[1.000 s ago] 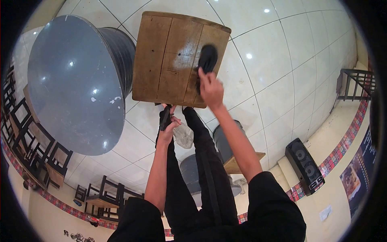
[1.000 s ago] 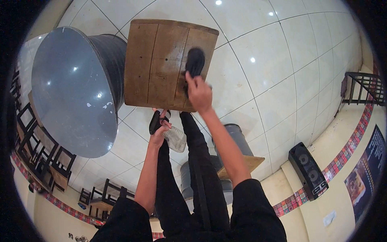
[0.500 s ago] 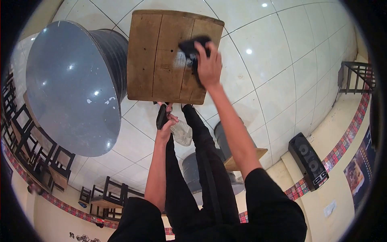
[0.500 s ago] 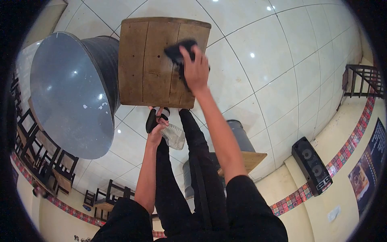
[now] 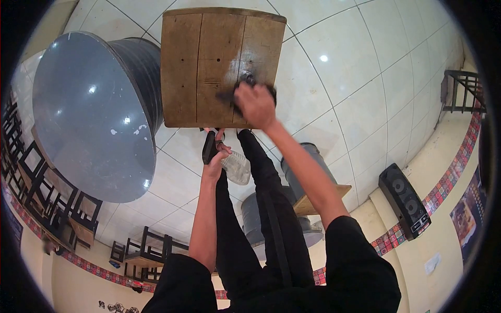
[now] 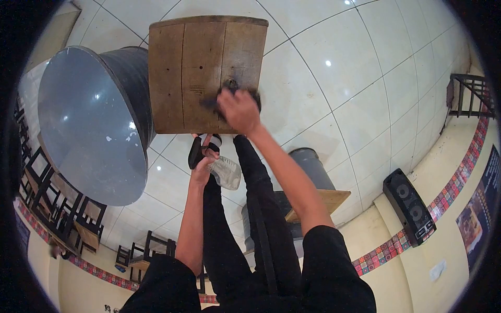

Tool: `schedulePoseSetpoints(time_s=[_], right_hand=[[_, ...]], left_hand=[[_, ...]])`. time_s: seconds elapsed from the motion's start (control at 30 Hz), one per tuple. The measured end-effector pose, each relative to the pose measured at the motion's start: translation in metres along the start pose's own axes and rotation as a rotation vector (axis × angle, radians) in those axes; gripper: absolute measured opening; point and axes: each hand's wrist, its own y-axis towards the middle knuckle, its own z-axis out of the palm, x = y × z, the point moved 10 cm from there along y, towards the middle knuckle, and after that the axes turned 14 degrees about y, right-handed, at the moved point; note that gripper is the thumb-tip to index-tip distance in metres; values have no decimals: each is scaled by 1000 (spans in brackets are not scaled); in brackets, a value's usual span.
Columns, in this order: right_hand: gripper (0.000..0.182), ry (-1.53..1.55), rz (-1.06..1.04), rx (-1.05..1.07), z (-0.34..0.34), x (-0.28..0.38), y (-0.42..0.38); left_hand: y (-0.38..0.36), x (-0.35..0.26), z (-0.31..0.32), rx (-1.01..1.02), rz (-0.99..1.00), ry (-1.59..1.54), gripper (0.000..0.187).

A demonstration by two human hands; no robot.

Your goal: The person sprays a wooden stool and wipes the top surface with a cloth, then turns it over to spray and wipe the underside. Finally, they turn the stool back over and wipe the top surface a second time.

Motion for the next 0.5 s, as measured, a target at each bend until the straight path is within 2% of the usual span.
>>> schedulePoseSetpoints(time_s=[0.07, 0.13, 0.23, 0.3, 0.37, 0.4, 0.5], right_hand=[[19, 24, -77, 189, 20, 32, -50], [20, 46, -158, 251, 26, 55, -79], [20, 58, -250, 264, 28, 53, -77], [17, 94, -125, 309, 32, 27, -56], [12, -122, 129, 121, 4, -27, 3], [10, -195, 124, -85, -22, -41, 34], [14, -324, 100, -252, -49, -96, 120]], left_hand=[[-1, 10, -6, -5, 2, -3, 103], [-1, 8, -8, -15, 10, -2, 102], [-4, 0, -2, -12, -10, -25, 102], [0, -3, 1, 3, -1, -14, 103], [-2, -3, 0, 6, 2, -9, 104], [-2, -3, 1, 5, -10, -10, 104], [1, -2, 2, 12, 1, -3, 104]])
